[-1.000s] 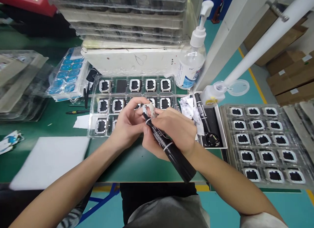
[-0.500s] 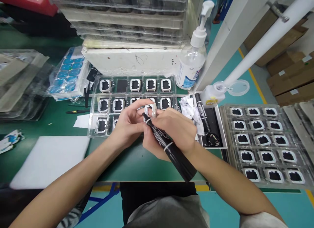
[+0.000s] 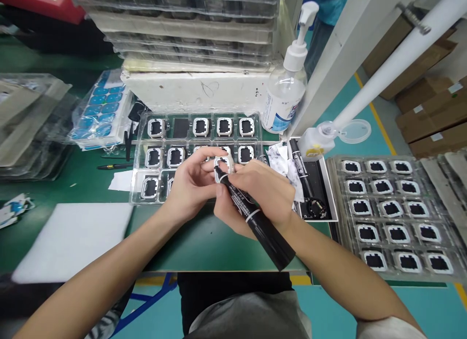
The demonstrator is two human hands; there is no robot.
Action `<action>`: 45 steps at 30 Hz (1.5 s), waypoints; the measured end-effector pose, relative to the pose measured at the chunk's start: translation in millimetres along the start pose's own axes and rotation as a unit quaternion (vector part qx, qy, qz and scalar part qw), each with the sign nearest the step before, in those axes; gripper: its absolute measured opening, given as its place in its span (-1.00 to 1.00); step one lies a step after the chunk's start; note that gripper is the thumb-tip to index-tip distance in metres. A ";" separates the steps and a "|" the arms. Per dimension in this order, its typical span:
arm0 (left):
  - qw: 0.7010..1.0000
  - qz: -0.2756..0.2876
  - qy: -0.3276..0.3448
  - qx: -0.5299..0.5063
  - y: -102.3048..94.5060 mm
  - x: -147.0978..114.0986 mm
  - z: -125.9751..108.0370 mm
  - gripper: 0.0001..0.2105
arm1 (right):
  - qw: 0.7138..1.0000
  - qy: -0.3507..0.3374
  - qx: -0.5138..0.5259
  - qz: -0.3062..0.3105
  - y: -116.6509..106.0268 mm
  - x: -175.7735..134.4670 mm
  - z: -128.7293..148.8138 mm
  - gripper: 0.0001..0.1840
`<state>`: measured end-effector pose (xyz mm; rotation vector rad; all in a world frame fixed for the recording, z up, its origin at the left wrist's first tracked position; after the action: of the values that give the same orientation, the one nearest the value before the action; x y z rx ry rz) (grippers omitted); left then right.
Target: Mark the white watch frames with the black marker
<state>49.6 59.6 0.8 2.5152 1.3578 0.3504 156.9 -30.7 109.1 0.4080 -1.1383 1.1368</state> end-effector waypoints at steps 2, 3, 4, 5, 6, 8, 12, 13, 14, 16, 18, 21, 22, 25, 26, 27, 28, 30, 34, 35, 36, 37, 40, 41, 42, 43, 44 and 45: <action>0.999 -0.027 0.028 0.032 -1.8 -2.1 -5.2 -0.40 | 1.000 0.007 -0.008 0.003 -0.2 -0.3 -1.4 -0.64; 0.997 -0.041 0.041 0.048 -2.7 -3.8 -7.5 -0.43 | 1.000 0.016 -0.010 0.005 -0.2 -0.5 -2.9 -0.63; 0.995 -0.053 0.054 0.064 -3.3 -5.7 -9.7 -0.45 | 1.000 0.025 -0.011 0.005 -0.4 -0.6 -4.4 -0.63; 0.993 -0.064 0.065 0.079 -3.9 -7.8 -11.6 -0.46 | 0.999 0.034 -0.012 0.003 -1.0 -0.8 -5.8 -0.64; 0.990 -0.073 0.076 0.093 -4.2 -10.0 -13.4 -0.48 | 0.999 0.040 -0.015 0.002 -1.3 -0.9 -6.8 -0.65; 0.985 -0.086 0.094 0.119 -4.5 -13.8 -16.2 -0.51 | 0.999 0.041 -0.019 0.003 -1.3 -0.8 -6.9 -0.66; 0.973 -0.098 0.129 0.162 -3.1 -19.4 -21.9 -0.55 | 0.999 0.016 -0.034 0.009 -0.6 -0.2 -3.3 -0.67; 0.971 -0.099 0.136 0.173 -2.8 -20.5 -23.1 -0.55 | 0.999 0.015 -0.036 0.009 -0.6 -0.1 -3.5 -0.68; 0.968 -0.101 0.142 0.181 -2.4 -21.4 -24.2 -0.55 | 0.999 0.015 -0.035 0.008 -0.9 -0.1 -4.0 -0.69; 0.964 -0.103 0.153 0.193 -1.8 -22.9 -26.1 -0.57 | 0.999 0.014 -0.030 0.007 -0.7 -0.1 -4.5 -0.70; 0.961 -0.104 0.160 0.201 -1.3 -24.0 -27.6 -0.58 | 1.000 0.009 -0.027 0.011 0.4 -0.1 -3.9 -0.69; 0.957 -0.109 0.160 0.217 -1.4 -24.6 -28.5 -0.60 | 1.000 0.000 -0.027 0.016 1.8 0.2 -2.5 -0.66; 0.955 -0.111 0.161 0.223 -1.4 -24.8 -29.0 -0.61 | 0.999 0.002 -0.028 0.015 1.7 0.3 -2.8 -0.66; 0.949 -0.115 0.173 0.237 -0.6 -25.5 -32.0 -0.62 | 1.000 0.004 -0.025 0.013 1.5 0.2 -3.2 -0.68; 0.947 -0.116 0.177 0.240 -0.3 -25.8 -32.8 -0.62 | 1.000 0.004 -0.021 0.013 1.6 0.1 -3.1 -0.69; 0.946 -0.116 0.181 0.243 0.0 -26.1 -33.4 -0.61 | 1.000 0.005 -0.017 0.013 1.8 -0.1 -3.3 -0.69; 0.945 -0.116 0.186 0.244 0.3 -26.4 -34.1 -0.61 | 1.000 0.006 -0.014 0.014 1.9 -0.2 -3.4 -0.70; 0.941 -0.115 0.199 0.249 1.1 -27.6 -35.7 -0.60 | 1.000 0.009 -0.014 0.015 1.8 0.0 -3.4 -0.69; 0.928 -0.120 0.221 0.276 0.8 -30.7 -38.3 -0.61 | 0.999 0.027 -0.001 0.029 2.6 1.4 -4.7 -0.67; 0.924 -0.123 0.223 0.285 0.4 -31.3 -38.7 -0.62 | 0.999 0.032 0.004 0.032 2.7 1.8 -5.3 -0.67; 0.921 -0.125 0.226 0.293 0.2 -31.9 -39.3 -0.63 | 0.999 0.036 0.007 0.035 2.9 2.1 -5.7 -0.67; 0.917 -0.126 0.230 0.300 0.2 -32.5 -40.1 -0.63 | 0.999 0.038 0.008 0.038 3.1 2.3 -5.7 -0.68; 0.906 -0.127 0.246 0.322 1.8 -34.4 -43.8 -0.62 | 0.998 0.053 -0.006 0.044 3.3 2.0 -8.2 -0.71; 0.901 -0.127 0.251 0.329 2.6 -35.1 -45.1 -0.62 | 0.997 0.060 -0.009 0.050 4.1 1.6 -9.4 -0.71; 0.898 -0.127 0.255 0.335 3.4 -35.6 -46.2 -0.62 | 0.997 0.064 -0.009 0.052 4.3 1.2 -10.0 -0.71; 0.896 -0.127 0.258 0.338 4.0 -35.9 -47.1 -0.62 | 0.996 0.066 -0.007 0.051 4.0 1.0 -10.1 -0.71; 0.895 -0.127 0.260 0.338 4.6 -36.0 -47.6 -0.62 | 0.997 0.065 -0.004 0.050 3.6 0.9 -9.9 -0.70; 0.897 -0.126 0.260 0.335 4.8 -35.9 -47.7 -0.62 | 0.997 0.064 0.000 0.049 3.3 0.9 -9.5 -0.69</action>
<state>18.4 32.2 44.0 2.8189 2.3286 0.6167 158.7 -21.6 105.0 0.2772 -1.0554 1.2302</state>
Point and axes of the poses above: each hand's wrist, its own x-axis towards the middle knuckle, its own y-axis out of the palm, z = x × y, the point moved 10 cm from there along x, towards the middle knuckle, and after that the axes turned 3 degrees about x, right-handed, at the moved point
